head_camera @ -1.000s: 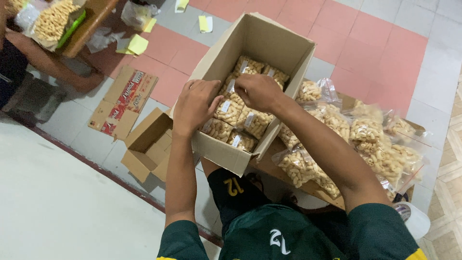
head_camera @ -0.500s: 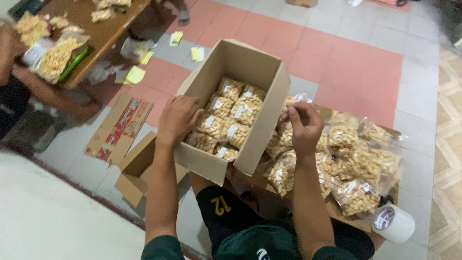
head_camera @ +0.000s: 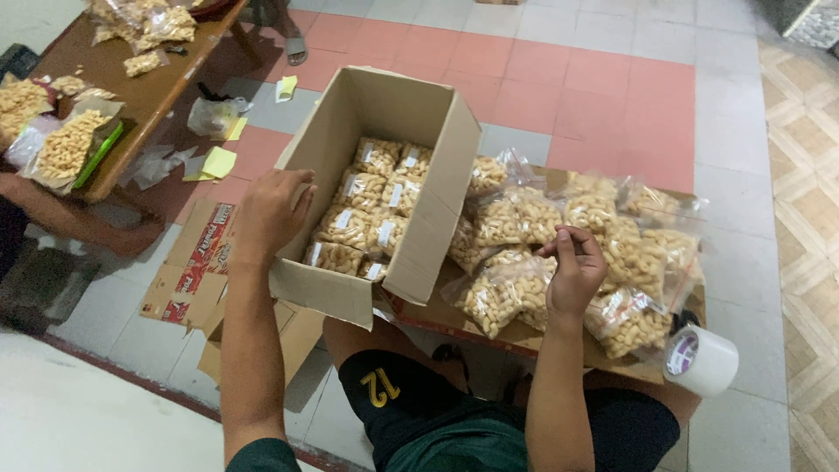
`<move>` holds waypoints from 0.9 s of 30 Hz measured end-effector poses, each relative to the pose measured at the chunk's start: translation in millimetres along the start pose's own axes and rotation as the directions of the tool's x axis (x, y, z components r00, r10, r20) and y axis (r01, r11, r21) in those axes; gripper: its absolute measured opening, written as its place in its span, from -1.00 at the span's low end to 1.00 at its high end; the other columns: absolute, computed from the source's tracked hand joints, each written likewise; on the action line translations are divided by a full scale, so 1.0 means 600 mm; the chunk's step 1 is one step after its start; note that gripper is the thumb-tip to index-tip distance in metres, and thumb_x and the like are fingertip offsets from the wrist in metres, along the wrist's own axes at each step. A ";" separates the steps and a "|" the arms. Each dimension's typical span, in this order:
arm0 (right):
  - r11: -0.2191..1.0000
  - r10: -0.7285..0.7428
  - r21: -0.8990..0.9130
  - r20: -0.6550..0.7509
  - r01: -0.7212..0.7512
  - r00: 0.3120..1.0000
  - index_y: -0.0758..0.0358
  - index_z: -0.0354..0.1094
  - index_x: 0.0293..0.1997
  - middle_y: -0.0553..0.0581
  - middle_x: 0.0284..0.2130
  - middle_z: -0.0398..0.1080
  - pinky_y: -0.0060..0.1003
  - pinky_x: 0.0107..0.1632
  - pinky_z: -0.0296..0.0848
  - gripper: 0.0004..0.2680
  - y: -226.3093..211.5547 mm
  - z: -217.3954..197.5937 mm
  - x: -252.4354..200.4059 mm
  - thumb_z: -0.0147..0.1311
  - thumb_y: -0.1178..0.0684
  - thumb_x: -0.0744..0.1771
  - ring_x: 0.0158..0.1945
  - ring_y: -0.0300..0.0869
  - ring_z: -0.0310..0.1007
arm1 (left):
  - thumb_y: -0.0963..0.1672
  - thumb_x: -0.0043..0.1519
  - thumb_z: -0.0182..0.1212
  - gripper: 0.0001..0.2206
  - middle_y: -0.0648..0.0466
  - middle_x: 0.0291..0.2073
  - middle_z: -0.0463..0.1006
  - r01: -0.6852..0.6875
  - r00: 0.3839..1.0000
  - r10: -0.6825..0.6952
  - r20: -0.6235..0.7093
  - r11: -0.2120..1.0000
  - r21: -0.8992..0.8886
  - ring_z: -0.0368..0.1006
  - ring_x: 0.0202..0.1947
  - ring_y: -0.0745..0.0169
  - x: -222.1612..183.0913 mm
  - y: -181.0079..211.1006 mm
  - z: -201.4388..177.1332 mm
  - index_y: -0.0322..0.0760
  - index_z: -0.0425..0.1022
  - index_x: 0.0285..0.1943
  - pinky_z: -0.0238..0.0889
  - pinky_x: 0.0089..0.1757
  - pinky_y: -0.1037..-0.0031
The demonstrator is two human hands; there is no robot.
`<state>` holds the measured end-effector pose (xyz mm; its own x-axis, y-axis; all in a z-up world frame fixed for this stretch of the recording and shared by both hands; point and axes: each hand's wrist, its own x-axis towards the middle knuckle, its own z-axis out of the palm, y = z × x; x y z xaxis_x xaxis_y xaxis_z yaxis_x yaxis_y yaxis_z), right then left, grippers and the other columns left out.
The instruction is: Packing small plastic bags of snacks into a cardboard box
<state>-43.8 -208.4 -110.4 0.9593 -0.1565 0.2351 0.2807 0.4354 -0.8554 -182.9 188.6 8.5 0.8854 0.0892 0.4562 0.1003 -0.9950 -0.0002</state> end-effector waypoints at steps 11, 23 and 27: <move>0.996 -0.063 -0.066 -0.116 0.056 0.991 0.42 0.39 -0.15 0.21 -0.56 0.32 -0.36 -0.40 0.50 -0.93 -0.013 -0.107 -0.011 0.11 0.21 0.36 -0.53 -0.20 0.41 | -0.21 0.22 0.27 -0.80 -0.01 -0.25 0.58 -0.311 0.927 0.207 -0.314 0.891 -0.331 0.52 -0.11 -0.03 0.005 0.242 -0.050 -0.24 0.54 0.02 0.36 -0.04 0.19; 0.969 -0.220 -0.144 -0.142 0.200 0.965 0.37 0.39 -0.16 0.21 -0.42 0.36 -0.32 -0.38 0.51 -0.97 -0.077 -0.193 -0.019 0.12 0.24 0.38 -0.50 -0.21 0.40 | -0.18 0.26 0.20 -0.83 0.01 -0.27 0.61 -0.569 0.795 0.164 -0.583 0.535 -0.625 0.55 -0.24 0.00 -0.021 0.415 -0.019 -0.26 0.56 0.01 0.43 -0.19 0.24; 0.979 -0.182 -0.133 -0.199 0.158 0.963 0.39 0.39 -0.16 0.21 -0.51 0.34 -0.34 -0.39 0.51 -0.95 -0.100 -0.217 -0.036 0.14 0.23 0.36 -0.51 -0.19 0.42 | -0.18 0.28 0.19 -0.81 0.02 -0.23 0.62 -0.390 0.910 0.062 -0.409 0.461 -0.797 0.55 -0.18 -0.04 -0.051 0.450 0.015 -0.24 0.54 0.05 0.40 -0.14 0.19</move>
<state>-85.5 -346.5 -124.4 0.8662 -0.4069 0.2901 0.4216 0.2834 -0.8613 -178.9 -82.2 -13.6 0.6264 0.0003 0.7795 -0.6607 -0.5304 0.5312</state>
